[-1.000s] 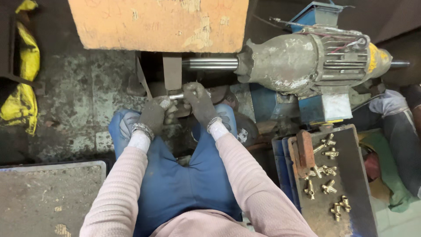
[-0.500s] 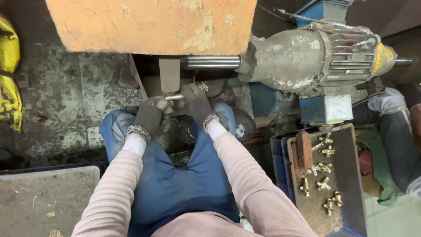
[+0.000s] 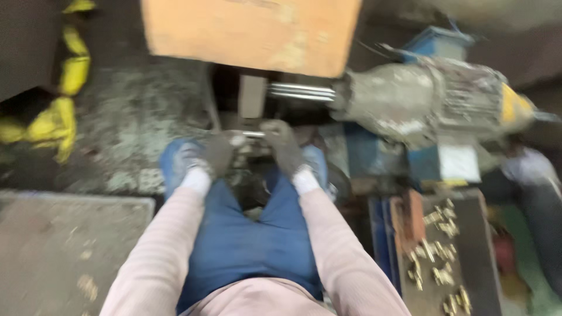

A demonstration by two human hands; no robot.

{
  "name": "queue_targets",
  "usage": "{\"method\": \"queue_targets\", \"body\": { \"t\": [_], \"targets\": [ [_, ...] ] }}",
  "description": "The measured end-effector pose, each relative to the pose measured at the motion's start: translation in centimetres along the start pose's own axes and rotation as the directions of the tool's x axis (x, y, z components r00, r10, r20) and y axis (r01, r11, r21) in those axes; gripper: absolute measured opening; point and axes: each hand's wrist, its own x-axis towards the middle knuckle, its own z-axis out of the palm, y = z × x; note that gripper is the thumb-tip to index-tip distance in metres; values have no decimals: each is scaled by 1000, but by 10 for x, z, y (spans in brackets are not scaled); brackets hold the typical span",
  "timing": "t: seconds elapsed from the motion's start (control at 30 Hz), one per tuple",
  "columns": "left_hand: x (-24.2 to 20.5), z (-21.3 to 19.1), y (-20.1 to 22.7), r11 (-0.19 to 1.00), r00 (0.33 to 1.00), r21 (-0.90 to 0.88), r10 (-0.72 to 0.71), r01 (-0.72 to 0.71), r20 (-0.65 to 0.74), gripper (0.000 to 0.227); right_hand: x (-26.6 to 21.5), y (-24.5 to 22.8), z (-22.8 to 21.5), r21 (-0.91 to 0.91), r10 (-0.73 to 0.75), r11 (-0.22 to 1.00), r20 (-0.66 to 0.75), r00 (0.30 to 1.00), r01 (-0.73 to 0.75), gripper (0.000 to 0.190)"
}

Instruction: The person sits on the floor and uses a bench grinder to smooth the surface of small brass-colored metal parts. They hold each part with gloved hands against the spinning wheel, rotate it to grind different sides, and place finished pieces into a nearby tray.

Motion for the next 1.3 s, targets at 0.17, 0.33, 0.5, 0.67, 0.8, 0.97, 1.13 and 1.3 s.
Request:
{"method": "queue_targets", "body": {
  "t": [0.17, 0.33, 0.5, 0.67, 0.8, 0.97, 1.13, 1.3],
  "targets": [
    [9, -12, 6, 988, 987, 70, 145, -140, -76, 21, 9, -4, 8, -117, -134, 983, 47, 990, 138, 22],
    [10, 4, 2, 984, 991, 144, 117, -107, -68, 25, 8, -13, 15, 38, 125, 992, -24, 992, -124, 25],
    [8, -2, 7, 985, 997, 157, 77, -72, -27, 26, 18, -11, 18, 147, 101, 983, 63, 993, -109, 20],
    [16, -1, 2, 994, 993, 96, 54, -43, -107, 24, 26, -6, 21, 241, 307, 923, 8, 952, -300, 12],
    [28, -6, -10, 997, 989, 64, -26, 36, -148, 23, 26, -12, 22, 190, 315, 929, 46, 948, -318, 13],
    [36, -13, -34, 988, 981, 151, 2, 27, -192, 23, 25, -6, 21, 186, 390, 900, 59, 919, -394, 17],
    [36, -20, -21, 684, 961, 692, 270, -229, 51, 24, 26, 2, 18, 186, 324, 923, 98, 941, -337, 14],
    [8, -12, -5, 974, 1000, 228, -6, 5, 3, 23, 5, -1, 13, -124, -224, 963, 126, 966, 239, 28]
  ]
}}
